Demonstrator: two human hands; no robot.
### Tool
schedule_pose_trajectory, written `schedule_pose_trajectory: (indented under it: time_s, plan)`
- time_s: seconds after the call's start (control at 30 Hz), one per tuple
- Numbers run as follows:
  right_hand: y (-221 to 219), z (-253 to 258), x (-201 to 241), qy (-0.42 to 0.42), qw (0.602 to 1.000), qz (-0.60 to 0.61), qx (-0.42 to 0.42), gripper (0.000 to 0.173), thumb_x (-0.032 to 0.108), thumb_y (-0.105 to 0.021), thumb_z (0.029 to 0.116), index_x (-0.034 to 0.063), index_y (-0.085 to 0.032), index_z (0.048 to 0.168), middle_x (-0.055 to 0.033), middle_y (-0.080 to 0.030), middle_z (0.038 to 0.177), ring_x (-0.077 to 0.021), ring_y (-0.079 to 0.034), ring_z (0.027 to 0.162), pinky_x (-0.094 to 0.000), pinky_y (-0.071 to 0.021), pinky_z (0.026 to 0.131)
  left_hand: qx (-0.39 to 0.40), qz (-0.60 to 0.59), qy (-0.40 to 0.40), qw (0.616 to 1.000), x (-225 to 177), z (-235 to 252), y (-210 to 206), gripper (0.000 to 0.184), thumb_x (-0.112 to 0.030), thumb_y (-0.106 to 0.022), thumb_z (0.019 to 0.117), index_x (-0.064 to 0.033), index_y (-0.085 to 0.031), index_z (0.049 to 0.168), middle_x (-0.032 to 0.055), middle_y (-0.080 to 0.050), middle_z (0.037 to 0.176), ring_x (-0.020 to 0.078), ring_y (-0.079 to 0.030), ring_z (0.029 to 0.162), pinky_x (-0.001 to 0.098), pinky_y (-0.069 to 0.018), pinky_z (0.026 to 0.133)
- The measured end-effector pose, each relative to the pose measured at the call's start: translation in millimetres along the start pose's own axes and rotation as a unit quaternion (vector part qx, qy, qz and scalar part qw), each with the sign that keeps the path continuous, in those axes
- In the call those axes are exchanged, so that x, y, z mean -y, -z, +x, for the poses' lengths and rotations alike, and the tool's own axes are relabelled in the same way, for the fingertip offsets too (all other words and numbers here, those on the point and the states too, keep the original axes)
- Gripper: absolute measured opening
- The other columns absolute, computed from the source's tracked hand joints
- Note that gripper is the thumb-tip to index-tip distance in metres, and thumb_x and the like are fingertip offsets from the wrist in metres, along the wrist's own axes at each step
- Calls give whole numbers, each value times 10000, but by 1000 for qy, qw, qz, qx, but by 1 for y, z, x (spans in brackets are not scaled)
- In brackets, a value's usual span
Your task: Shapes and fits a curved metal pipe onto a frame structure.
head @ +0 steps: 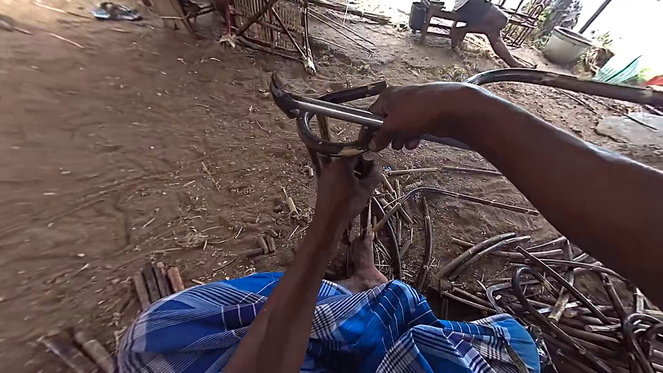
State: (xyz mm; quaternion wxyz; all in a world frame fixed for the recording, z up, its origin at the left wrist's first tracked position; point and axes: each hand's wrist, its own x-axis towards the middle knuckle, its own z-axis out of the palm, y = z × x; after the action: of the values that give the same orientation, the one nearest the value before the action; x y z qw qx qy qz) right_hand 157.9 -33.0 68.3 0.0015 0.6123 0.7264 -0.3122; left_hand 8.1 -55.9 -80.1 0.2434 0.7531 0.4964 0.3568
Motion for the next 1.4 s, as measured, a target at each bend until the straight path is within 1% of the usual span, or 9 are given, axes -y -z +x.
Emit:
schedule_pose_trajectory:
  time_s: [0.13,0.23,0.57,0.8,1.07,1.17,1.23,1.3,1.4]
  plan:
    - [1,9,4,13,999,-45,20,87,128,-724,925,56,-675,922,-49,-576,625,-102,-461,437,-248,-405,417,15,15,-13,1000,1,3,8,264,-394,-659,970,-152,-732,1045,31,-725,915,167,-707,845,481,-580,784]
    - [1,19,-1,25,998,-56,28,107,92,-762,879,58,-678,936,-49,-562,609,-108,-441,424,-264,-399,407,3,27,-22,999,6,8,8,248,-357,-651,962,-123,-708,1018,56,-694,868,199,-683,807,494,-560,745]
    - [-13,18,-6,47,988,-127,-74,222,244,-817,862,93,-656,891,-47,-588,679,-140,-514,497,-343,-471,486,19,41,-23,999,8,12,16,324,-433,-626,998,-139,-725,1090,57,-725,969,190,-709,891,479,-573,821]
    - [-31,12,0,13,978,-145,-149,212,231,-803,834,137,-697,991,-66,-668,910,-229,-641,860,-485,-511,755,-16,55,-26,998,9,11,11,297,-402,-600,1008,-136,-723,1056,59,-720,927,210,-704,877,496,-557,805]
    - [-32,15,-8,41,981,-115,-149,198,234,-819,822,133,-703,947,-45,-662,847,-192,-629,782,-447,-506,710,-11,50,-38,998,9,9,11,286,-395,-594,1017,-139,-720,1036,39,-721,902,178,-706,838,465,-566,781]
    - [-35,10,-15,43,988,-42,-146,221,202,-839,802,137,-727,981,-56,-672,806,-173,-609,629,-406,-519,573,-5,35,-55,998,10,-10,23,289,-390,-604,1025,-141,-704,1132,26,-742,998,159,-719,929,469,-578,852]
    - [-36,4,-23,38,989,7,-141,226,183,-841,797,152,-740,997,-48,-679,796,-159,-591,589,-388,-501,539,-77,-32,-83,993,23,-34,38,278,-313,-629,1021,-117,-701,1204,6,-749,1097,93,-723,1010,377,-612,936]
    - [-36,-3,-33,34,988,33,-144,247,176,-853,792,147,-738,1008,-46,-681,795,-152,-584,576,-377,-493,526,-145,-146,-25,978,35,-43,55,375,-317,-606,1030,-36,-610,1278,68,-695,1143,132,-687,1029,362,-585,928]
    - [-40,-8,-37,41,988,59,-139,245,161,-845,802,131,-729,1016,-51,-683,800,-153,-578,573,-374,-484,524,-122,-286,140,940,37,-13,76,607,-523,-558,1007,-70,-478,1404,70,-641,1243,164,-632,1121,403,-524,960]
